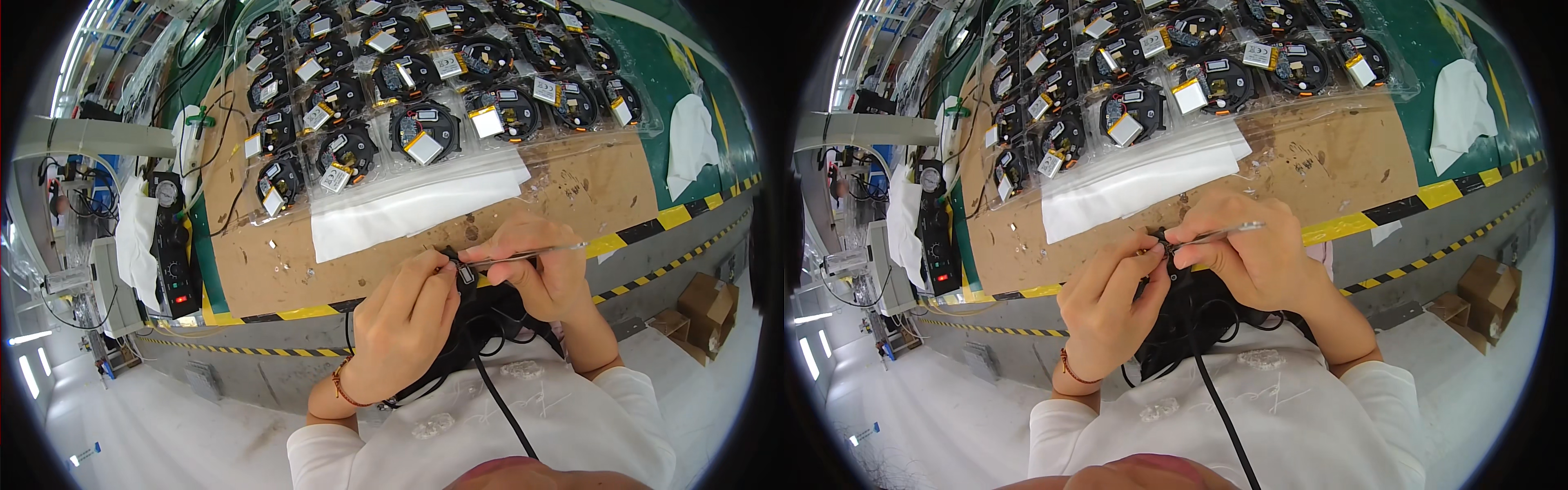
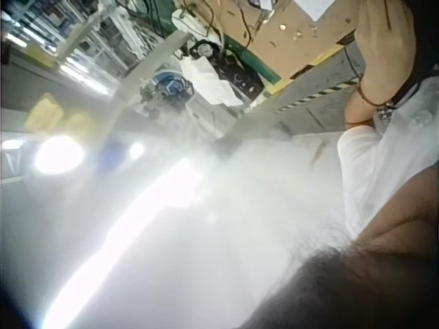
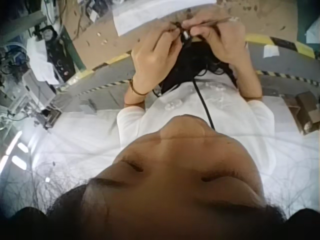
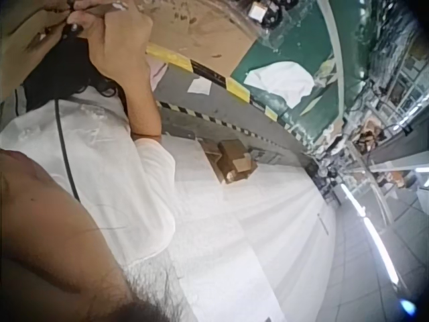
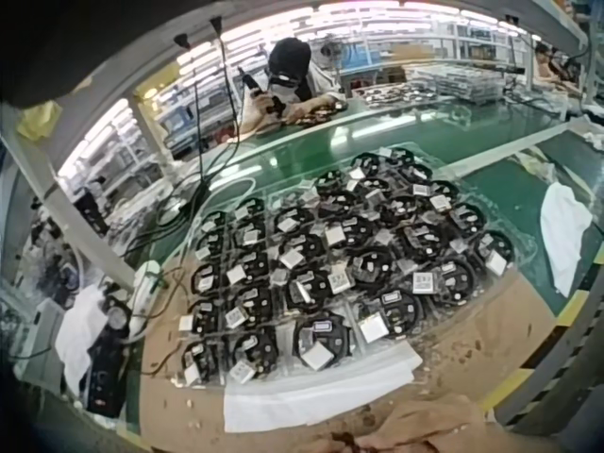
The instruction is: The person picks up a battery with tweezers and places it into a watch casing, using the tweezers to press the connector into place before returning the watch to a tray. This process is repeated for several more watches.
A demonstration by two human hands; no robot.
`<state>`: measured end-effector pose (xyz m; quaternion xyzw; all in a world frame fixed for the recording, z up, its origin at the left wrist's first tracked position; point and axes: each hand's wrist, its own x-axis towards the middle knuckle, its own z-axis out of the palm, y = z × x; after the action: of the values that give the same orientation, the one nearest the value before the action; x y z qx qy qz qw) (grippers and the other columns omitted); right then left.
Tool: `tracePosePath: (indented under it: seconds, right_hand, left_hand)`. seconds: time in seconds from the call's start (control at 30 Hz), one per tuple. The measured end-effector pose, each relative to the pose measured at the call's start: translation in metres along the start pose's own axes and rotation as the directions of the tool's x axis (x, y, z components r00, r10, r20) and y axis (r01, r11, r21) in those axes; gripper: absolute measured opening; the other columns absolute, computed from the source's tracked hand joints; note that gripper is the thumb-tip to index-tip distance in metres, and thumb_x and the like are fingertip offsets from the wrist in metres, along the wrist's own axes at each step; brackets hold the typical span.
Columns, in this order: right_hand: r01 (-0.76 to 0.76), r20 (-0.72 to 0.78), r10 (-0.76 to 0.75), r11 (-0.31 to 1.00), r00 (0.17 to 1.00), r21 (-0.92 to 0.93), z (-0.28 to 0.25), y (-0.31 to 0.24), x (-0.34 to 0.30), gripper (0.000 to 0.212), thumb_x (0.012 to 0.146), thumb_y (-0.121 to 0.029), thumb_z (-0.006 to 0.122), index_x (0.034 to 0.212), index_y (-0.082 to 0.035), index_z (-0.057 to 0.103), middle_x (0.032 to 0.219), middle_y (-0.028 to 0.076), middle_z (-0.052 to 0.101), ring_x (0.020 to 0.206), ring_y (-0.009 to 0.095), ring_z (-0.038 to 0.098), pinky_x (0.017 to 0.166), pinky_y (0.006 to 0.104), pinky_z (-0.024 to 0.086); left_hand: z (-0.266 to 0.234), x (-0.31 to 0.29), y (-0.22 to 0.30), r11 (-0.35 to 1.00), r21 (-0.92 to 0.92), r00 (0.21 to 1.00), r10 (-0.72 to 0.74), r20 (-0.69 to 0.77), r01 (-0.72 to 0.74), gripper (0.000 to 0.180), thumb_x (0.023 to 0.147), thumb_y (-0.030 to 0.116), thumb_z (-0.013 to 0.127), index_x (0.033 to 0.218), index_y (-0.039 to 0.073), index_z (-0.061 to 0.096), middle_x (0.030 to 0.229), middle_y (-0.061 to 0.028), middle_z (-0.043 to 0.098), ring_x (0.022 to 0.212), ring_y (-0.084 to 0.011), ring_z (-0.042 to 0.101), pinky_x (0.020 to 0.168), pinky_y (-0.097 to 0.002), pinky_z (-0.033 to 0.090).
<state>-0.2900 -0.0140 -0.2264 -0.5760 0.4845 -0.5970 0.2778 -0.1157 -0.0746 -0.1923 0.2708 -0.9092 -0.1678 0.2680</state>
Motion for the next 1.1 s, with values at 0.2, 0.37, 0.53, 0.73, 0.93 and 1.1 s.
tracePosePath:
  seconds: [0.2,0.37,0.53,0.73,0.93,1.1]
  right_hand:
    - [0.033,0.011,-0.032,0.998,0.999,-0.056,-0.0004,-0.0010,0.0036,0.019,0.082,-0.013,0.072,0.093,-0.003,0.060,0.079,0.011,0.071,0.069,0.019,0.063,0.060,0.0275,0.048]
    - [0.017,0.023,-0.015,0.998,1.000,-0.067,0.0007,-0.0007,0.0044,0.018,0.081,-0.013,0.073,0.092,-0.004,0.060,0.079,0.011,0.071,0.068,0.018,0.063,0.058,0.0266,0.050]
    - [0.088,0.052,-0.080,0.982,0.995,-0.167,0.0003,-0.0010,0.0054,0.018,0.082,-0.014,0.073,0.090,-0.005,0.060,0.081,0.010,0.071,0.068,0.018,0.063,0.057,0.0265,0.050]
    - [0.000,0.052,0.001,1.000,0.999,-0.008,-0.0040,-0.0032,0.0038,0.021,0.083,-0.019,0.073,0.092,-0.005,0.061,0.084,0.010,0.072,0.069,0.018,0.062,0.059,0.0269,0.048]
    - [0.015,0.085,-0.013,0.999,0.996,-0.032,-0.0057,-0.0009,0.0018,0.020,0.081,-0.019,0.074,0.092,-0.006,0.064,0.086,0.009,0.073,0.068,0.019,0.063,0.058,0.0281,0.050]
    - [0.048,0.065,-0.046,0.998,0.997,-0.030,-0.0035,0.0005,0.0044,0.018,0.080,-0.017,0.074,0.091,-0.007,0.064,0.085,0.009,0.073,0.067,0.020,0.064,0.056,0.0274,0.050]
  left_hand:
    - [-0.0014,-0.0011,-0.0079,0.994,-0.021,0.994,0.109,-0.018,-0.109,0.014,0.071,-0.005,0.070,0.082,-0.003,0.062,0.091,-0.0104,0.061,0.079,-0.0237,0.066,0.062,-0.0302,0.053]
    - [-0.0040,-0.0005,-0.0092,0.983,0.017,0.981,0.184,0.054,-0.185,0.014,0.070,-0.004,0.068,0.083,-0.004,0.063,0.091,-0.0129,0.060,0.084,-0.0264,0.067,0.065,-0.0304,0.055]
    - [-0.0031,0.0000,-0.0106,0.979,0.011,0.978,0.204,0.039,-0.204,0.013,0.070,-0.003,0.068,0.082,-0.004,0.062,0.091,-0.0124,0.060,0.085,-0.0264,0.067,0.065,-0.0308,0.055]
    - [-0.0011,0.0007,-0.0084,0.989,-0.023,0.989,0.147,0.012,-0.147,0.012,0.070,-0.005,0.069,0.080,-0.004,0.061,0.089,-0.0116,0.059,0.082,-0.0265,0.067,0.064,-0.0311,0.054]
    - [0.0003,0.0007,-0.0079,0.993,-0.032,0.994,0.110,-0.011,-0.111,0.016,0.066,-0.007,0.072,0.079,-0.002,0.064,0.089,-0.0097,0.062,0.078,-0.0230,0.068,0.061,-0.0288,0.053]
    - [0.0004,0.0005,-0.0086,0.992,-0.039,0.993,0.120,-0.004,-0.120,0.013,0.070,-0.005,0.070,0.079,-0.004,0.062,0.087,-0.0104,0.060,0.080,-0.0251,0.067,0.062,-0.0305,0.054]
